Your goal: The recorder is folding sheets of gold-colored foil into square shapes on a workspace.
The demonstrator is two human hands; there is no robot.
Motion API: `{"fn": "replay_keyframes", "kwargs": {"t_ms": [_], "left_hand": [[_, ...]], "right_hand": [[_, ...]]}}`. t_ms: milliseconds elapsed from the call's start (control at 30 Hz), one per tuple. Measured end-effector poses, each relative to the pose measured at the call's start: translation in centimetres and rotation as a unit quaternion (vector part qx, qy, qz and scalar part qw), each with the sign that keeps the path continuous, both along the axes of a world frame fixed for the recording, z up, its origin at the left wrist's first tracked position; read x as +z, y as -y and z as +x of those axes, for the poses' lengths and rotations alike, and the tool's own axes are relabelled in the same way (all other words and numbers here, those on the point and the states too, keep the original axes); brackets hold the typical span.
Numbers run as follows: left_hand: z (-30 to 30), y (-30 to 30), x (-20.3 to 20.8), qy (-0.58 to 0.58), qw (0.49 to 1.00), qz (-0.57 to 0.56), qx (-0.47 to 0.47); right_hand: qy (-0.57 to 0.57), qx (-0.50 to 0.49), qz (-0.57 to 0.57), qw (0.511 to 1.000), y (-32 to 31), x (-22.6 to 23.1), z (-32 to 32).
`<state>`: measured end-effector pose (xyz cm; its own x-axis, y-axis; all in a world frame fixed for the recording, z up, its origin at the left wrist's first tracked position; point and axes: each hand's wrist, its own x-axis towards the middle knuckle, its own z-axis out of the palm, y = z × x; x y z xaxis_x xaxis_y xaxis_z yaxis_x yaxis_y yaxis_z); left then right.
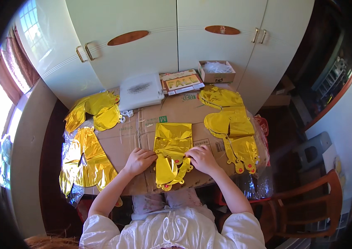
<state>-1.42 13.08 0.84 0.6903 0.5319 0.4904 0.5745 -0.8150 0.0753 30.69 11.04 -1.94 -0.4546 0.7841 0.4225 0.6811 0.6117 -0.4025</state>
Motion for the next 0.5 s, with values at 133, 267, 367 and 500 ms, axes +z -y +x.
{"fn": "replay_keyframes", "kwargs": {"t_ms": [133,267,367,500], "left_hand": [[-0.03,0.02,-0.18,-0.011,1.0,0.029,0.003],[-0.05,-0.31,-0.58,0.015,1.0,0.024,0.006],[-0.08,-0.44,-0.54,0.017,1.0,0.016,-0.005],[0.06,-0.55,-0.33,0.022,1.0,-0.003,-0.018]], "right_hand": [[0.021,0.002,0.02,1.0,0.01,0.96,-0.33],[0.036,0.005,0.042,0.998,-0.14,0.6,-0.22],[0.035,0.008,0.05,0.998,-0.01,0.73,-0.37],[0.052,0.013,0.071,0.996,0.09,0.81,-0.44]]}}
